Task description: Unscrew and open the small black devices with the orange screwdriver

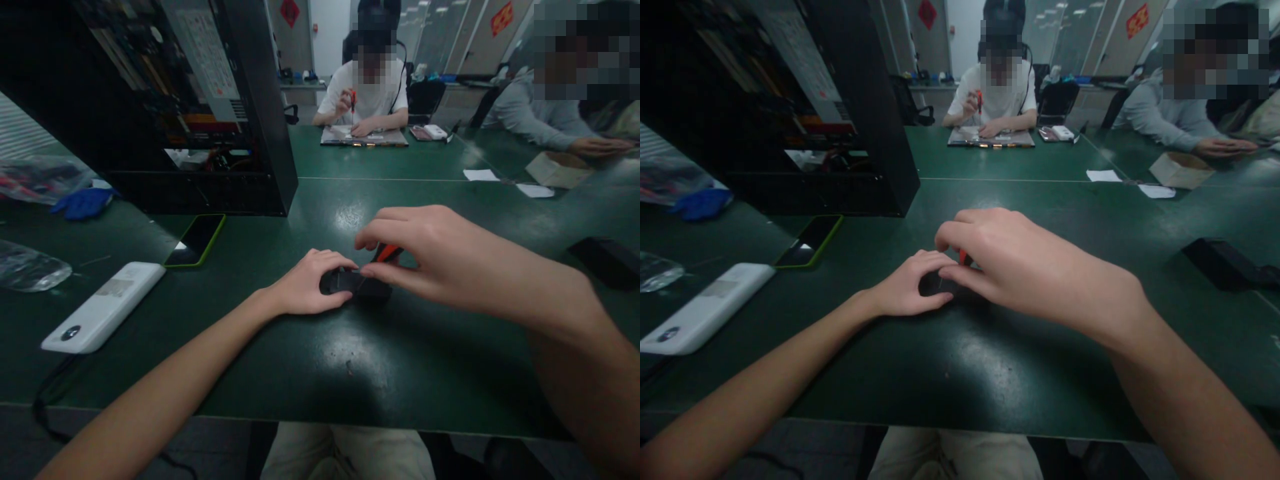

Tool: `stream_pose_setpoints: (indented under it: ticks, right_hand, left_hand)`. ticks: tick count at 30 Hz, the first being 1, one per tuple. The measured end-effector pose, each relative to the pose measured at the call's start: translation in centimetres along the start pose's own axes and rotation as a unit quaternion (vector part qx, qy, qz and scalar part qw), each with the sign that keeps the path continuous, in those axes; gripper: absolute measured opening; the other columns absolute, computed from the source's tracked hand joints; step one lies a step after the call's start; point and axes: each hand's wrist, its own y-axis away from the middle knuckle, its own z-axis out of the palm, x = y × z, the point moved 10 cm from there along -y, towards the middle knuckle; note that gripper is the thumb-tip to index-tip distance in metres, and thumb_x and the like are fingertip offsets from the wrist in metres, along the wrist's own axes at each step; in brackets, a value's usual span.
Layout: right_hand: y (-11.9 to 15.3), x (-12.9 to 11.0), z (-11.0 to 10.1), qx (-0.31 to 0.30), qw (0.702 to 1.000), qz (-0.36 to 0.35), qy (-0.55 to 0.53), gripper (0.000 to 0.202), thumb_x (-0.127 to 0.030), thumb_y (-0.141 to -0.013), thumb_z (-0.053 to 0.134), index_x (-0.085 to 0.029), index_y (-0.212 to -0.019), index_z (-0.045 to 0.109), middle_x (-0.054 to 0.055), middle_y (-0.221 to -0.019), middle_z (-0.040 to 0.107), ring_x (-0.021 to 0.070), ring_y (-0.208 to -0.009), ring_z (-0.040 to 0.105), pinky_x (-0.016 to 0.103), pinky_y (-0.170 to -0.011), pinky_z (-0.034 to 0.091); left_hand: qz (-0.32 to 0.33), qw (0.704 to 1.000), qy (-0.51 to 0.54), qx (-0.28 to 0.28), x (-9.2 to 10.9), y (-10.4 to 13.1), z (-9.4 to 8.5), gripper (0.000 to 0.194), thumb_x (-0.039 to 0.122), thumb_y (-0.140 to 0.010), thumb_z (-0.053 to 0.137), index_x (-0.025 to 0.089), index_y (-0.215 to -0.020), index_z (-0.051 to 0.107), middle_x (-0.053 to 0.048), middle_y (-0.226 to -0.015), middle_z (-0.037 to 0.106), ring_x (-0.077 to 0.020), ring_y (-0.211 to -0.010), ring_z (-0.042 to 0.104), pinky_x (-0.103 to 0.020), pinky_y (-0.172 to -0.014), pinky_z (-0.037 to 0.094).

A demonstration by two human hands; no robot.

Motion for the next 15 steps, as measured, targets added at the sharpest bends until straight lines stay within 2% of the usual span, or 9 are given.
stream_pose_setpoints:
  ticks: [2, 8, 13, 15]
  right_hand:
    - [-0.1, 0.2, -0.1, 0.008, 1.000, -0.004, 0.004, 0.013, -0.022, -0.101, 0.061, -0.016, -0.106, 0.070, 0.006, -0.098, 0.068, 0.0197, -0.087, 0.061, 0.032, -0.074, 0.043]
    - [0.4, -0.8, 0.0, -0.030, 0.998, -0.025, -0.044, 0.020, -0.010, -0.096, 0.060, -0.019, -0.110, 0.071, 0.006, -0.112, 0.067, 0.0186, -0.096, 0.062, 0.030, -0.081, 0.044]
    - [0.2, -0.5, 0.2, -0.023, 0.999, 0.005, -0.022, 0.013, -0.025, -0.103, 0.060, -0.017, -0.106, 0.071, 0.005, -0.100, 0.067, 0.0184, -0.089, 0.060, 0.031, -0.076, 0.042]
    - [0.0, -0.4, 0.2, -0.018, 1.000, 0.011, -0.015, 0.013, -0.021, -0.104, 0.058, -0.016, -0.104, 0.071, 0.005, -0.097, 0.066, 0.0179, -0.087, 0.059, 0.031, -0.075, 0.042]
  left_hand:
    - [-0.009, 1.000, 0.015, -0.014, -0.3, -0.1, 0.1, 0.041, 0.038, -0.090, 0.078, 0.022, -0.126, 0.068, -0.006, -0.124, 0.074, -0.0289, -0.117, 0.067, -0.044, -0.103, 0.045]
    - [-0.004, 0.996, 0.086, -0.023, -0.7, -0.3, -0.2, 0.039, 0.038, -0.088, 0.083, 0.021, -0.121, 0.074, -0.006, -0.121, 0.076, -0.0265, -0.109, 0.071, -0.040, -0.102, 0.050]
    - [-0.005, 0.992, 0.126, -0.029, -1.1, -0.3, 0.0, 0.042, 0.039, -0.086, 0.086, 0.023, -0.123, 0.076, -0.006, -0.123, 0.076, -0.0282, -0.115, 0.070, -0.041, -0.103, 0.050]
    - [-0.012, 0.991, 0.132, -0.030, -1.4, -0.2, 0.1, 0.044, 0.040, -0.085, 0.087, 0.024, -0.125, 0.076, -0.007, -0.126, 0.075, -0.0291, -0.117, 0.069, -0.042, -0.103, 0.051]
